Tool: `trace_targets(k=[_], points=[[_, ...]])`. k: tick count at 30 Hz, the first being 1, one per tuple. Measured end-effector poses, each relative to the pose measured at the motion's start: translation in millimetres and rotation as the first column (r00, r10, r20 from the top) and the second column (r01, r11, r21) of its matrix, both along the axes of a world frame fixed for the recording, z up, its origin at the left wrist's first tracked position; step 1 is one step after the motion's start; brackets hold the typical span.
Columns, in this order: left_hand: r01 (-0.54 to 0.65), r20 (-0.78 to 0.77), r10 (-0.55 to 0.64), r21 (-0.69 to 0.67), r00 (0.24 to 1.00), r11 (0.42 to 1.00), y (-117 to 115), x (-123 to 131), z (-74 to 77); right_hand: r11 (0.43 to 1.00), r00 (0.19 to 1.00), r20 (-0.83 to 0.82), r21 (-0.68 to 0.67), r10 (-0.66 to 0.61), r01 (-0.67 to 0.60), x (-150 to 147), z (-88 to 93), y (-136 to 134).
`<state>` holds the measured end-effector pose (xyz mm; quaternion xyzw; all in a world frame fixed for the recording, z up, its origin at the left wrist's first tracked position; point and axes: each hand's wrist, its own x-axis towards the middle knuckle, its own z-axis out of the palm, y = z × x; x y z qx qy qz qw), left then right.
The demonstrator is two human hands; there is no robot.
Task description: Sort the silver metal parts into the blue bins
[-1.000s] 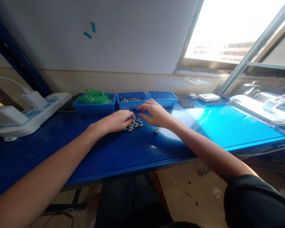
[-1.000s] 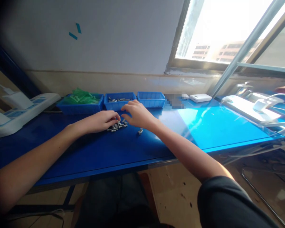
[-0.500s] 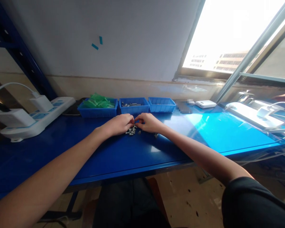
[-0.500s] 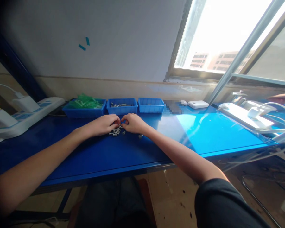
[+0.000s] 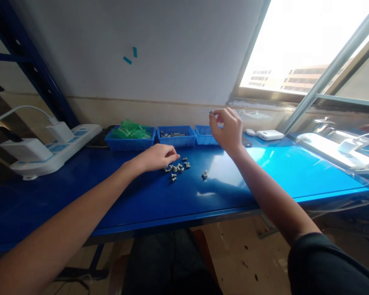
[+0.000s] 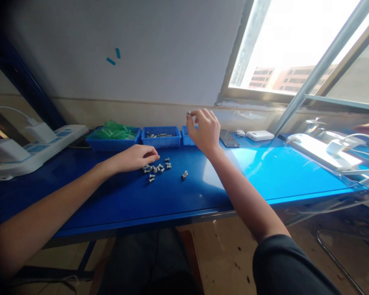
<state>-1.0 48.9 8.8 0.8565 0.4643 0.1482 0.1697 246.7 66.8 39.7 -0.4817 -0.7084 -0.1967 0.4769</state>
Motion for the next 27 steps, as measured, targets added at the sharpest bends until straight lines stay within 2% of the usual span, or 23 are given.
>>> trace_targets(k=[2,3,6,9,11,13,15,16,18,19,21,22,24,25,27], points=[[-0.001,-0.081,0.002,0.012,0.997,1.000,0,-3,1.2,0.983,0.992,0.069,-0.144,-0.103,0.112,10,-4.3,8],[0.002,-0.108,0.000,0.018,0.994,1.000,1,-4,1.6,0.964,0.989,0.127,-0.243,-0.079,0.108,11,-9.2,10],[0.047,-0.158,-0.044,0.018,0.986,0.999,3,-7,2.6,0.872,0.951,0.242,-0.486,0.192,-0.053,-1,-26.3,3],[0.085,-0.166,-0.080,0.023,0.983,0.996,3,-6,3.2,0.773,0.855,0.280,-0.603,0.436,-0.197,-26,-38.9,-6],[0.098,-0.163,-0.091,0.033,0.982,0.995,1,-3,3.1,0.733,0.815,0.304,-0.650,0.493,-0.200,-38,-44.0,-8],[0.124,-0.164,-0.116,0.043,0.980,0.991,0,0,2.6,0.714,0.810,0.309,-0.676,0.498,-0.181,-43,-45.8,-7],[0.146,-0.177,-0.134,0.058,0.975,0.988,-1,2,2.0,0.738,0.825,0.273,-0.633,0.495,-0.234,-41,-42.0,-6],[0.148,-0.188,-0.134,0.065,0.973,0.987,-1,2,1.8,0.774,0.839,0.244,-0.566,0.487,-0.284,-38,-37.4,-5],[0.153,-0.202,-0.136,0.068,0.970,0.986,-1,1,1.8,0.872,0.889,0.173,-0.344,0.423,-0.348,-28,-23.7,-2],[0.160,-0.200,-0.144,0.063,0.969,0.985,-1,1,1.8,0.919,0.924,0.128,-0.219,0.361,-0.329,-22,-15.8,0],[0.184,-0.181,-0.172,0.049,0.968,0.982,-2,1,1.7,0.980,0.981,0.037,-0.052,0.192,-0.190,-9,-3.0,7],[0.193,-0.168,-0.184,0.042,0.969,0.980,-2,1,1.5,0.993,0.994,0.013,-0.033,0.112,-0.111,-3,0.2,11],[0.194,-0.140,-0.188,0.024,0.972,0.981,-2,2,0.8,0.995,0.999,0.032,-0.104,0.012,-0.009,6,-1.3,15],[0.193,-0.126,-0.190,0.015,0.974,0.981,-2,2,0.4,0.982,0.997,0.078,-0.189,0.028,-0.012,8,-5.5,14],[0.198,-0.112,-0.197,0.003,0.974,0.980,-1,2,-0.1,0.908,0.961,0.179,-0.401,0.209,-0.123,3,-16.8,7]])
